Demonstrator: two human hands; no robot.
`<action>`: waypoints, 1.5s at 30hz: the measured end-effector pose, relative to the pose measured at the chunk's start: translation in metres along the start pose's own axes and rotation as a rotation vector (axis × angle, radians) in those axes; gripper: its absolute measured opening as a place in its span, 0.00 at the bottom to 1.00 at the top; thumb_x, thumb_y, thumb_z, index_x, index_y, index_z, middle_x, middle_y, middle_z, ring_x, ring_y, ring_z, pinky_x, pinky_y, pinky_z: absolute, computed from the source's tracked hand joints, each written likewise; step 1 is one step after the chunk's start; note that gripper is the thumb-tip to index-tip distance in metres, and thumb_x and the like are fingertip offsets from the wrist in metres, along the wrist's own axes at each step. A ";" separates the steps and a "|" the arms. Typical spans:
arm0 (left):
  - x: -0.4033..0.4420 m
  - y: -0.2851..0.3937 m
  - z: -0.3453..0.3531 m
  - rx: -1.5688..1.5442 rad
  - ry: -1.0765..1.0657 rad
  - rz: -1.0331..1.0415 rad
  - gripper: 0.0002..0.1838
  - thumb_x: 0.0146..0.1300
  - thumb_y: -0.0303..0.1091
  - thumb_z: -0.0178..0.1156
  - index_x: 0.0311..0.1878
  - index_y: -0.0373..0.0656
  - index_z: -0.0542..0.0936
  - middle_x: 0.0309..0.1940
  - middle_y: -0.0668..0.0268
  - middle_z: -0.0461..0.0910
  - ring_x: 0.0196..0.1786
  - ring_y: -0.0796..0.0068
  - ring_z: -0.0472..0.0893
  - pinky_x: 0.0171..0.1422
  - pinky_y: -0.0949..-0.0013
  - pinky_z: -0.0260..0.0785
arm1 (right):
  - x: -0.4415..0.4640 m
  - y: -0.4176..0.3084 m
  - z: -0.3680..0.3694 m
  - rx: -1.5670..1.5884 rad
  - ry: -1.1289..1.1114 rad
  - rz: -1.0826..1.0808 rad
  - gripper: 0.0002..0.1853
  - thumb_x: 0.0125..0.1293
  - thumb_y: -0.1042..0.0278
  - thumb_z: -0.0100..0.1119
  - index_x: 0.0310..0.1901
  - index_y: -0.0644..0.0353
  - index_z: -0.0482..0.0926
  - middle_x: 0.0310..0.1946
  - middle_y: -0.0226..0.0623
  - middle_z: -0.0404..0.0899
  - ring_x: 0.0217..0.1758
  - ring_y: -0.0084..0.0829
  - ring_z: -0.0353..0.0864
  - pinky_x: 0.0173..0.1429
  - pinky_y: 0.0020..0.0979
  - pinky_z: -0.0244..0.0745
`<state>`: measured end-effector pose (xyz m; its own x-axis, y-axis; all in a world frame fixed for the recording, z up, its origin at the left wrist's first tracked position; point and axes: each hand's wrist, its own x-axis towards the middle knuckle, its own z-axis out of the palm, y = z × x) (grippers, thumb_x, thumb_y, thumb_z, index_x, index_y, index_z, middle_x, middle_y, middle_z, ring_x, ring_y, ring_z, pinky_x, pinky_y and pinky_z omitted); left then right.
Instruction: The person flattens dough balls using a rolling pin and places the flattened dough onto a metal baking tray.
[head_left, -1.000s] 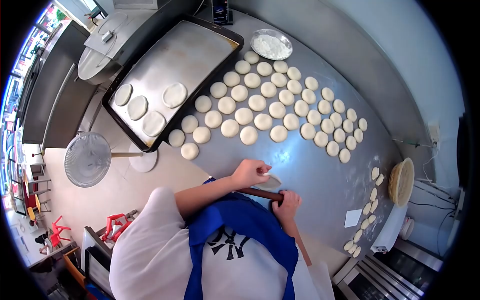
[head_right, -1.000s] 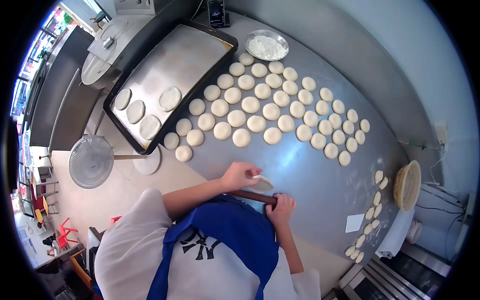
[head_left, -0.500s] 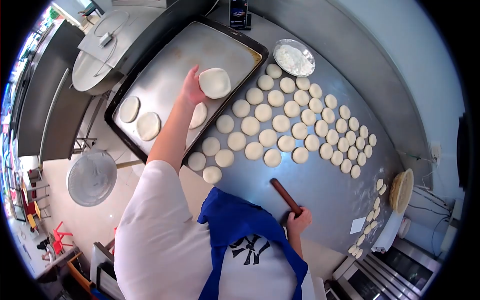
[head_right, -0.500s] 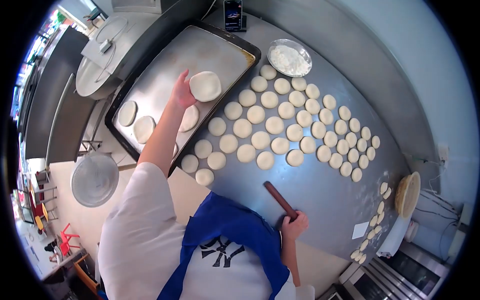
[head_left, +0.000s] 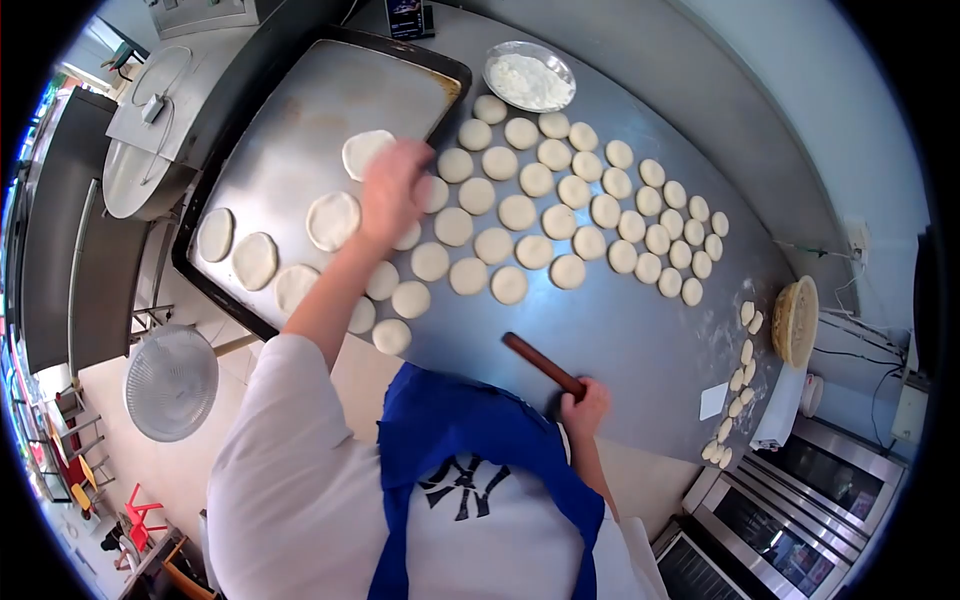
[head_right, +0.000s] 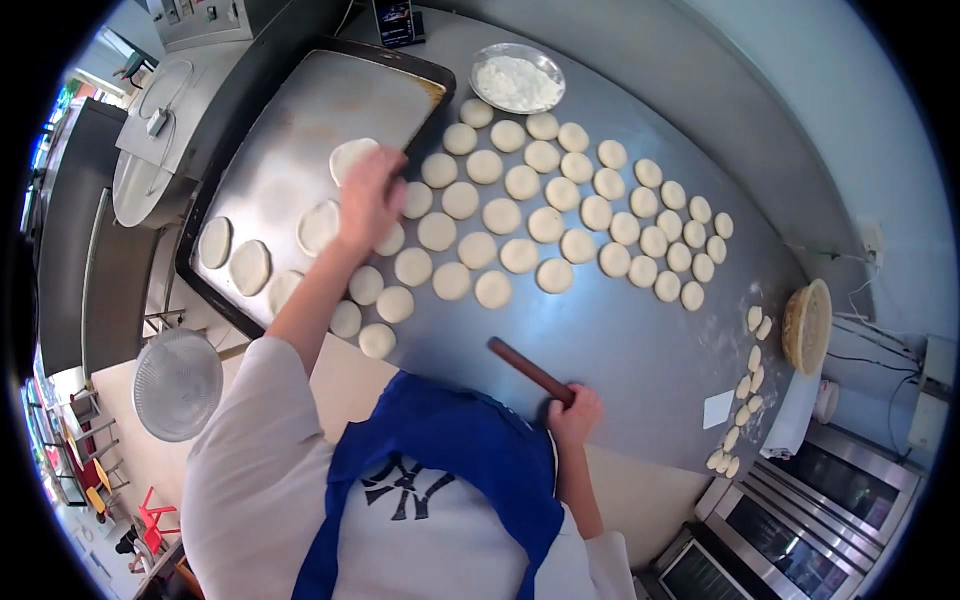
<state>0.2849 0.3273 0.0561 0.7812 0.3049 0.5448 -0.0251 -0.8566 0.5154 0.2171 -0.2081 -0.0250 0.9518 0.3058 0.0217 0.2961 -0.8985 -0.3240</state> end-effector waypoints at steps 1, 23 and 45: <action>-0.020 0.036 0.012 0.036 -0.062 0.156 0.25 0.49 0.25 0.69 0.54 0.42 0.81 0.53 0.58 0.83 0.58 0.47 0.80 0.63 0.48 0.73 | 0.013 -0.007 -0.011 0.061 -0.063 -0.096 0.21 0.57 0.64 0.65 0.52 0.59 0.80 0.46 0.46 0.80 0.53 0.52 0.77 0.62 0.51 0.70; -0.227 0.232 0.103 0.289 -0.540 -0.105 0.28 0.64 0.37 0.65 0.69 0.59 0.76 0.49 0.69 0.78 0.52 0.63 0.80 0.52 0.58 0.76 | 0.140 -0.055 -0.011 0.834 -0.140 -0.213 0.20 0.69 0.63 0.67 0.59 0.55 0.78 0.48 0.47 0.85 0.52 0.53 0.85 0.57 0.46 0.80; -0.167 0.220 0.141 0.142 -0.682 -0.015 0.28 0.66 0.38 0.66 0.70 0.53 0.76 0.53 0.64 0.78 0.57 0.60 0.78 0.61 0.55 0.73 | 0.071 -0.037 0.007 0.054 -0.239 -0.331 0.18 0.64 0.48 0.67 0.42 0.55 0.82 0.43 0.42 0.80 0.52 0.45 0.78 0.61 0.49 0.70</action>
<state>0.2369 0.0293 -0.0142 0.9994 0.0273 -0.0232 0.0343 -0.9146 0.4029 0.2737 -0.1510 -0.0178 0.7587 0.6459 -0.0849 0.5726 -0.7232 -0.3861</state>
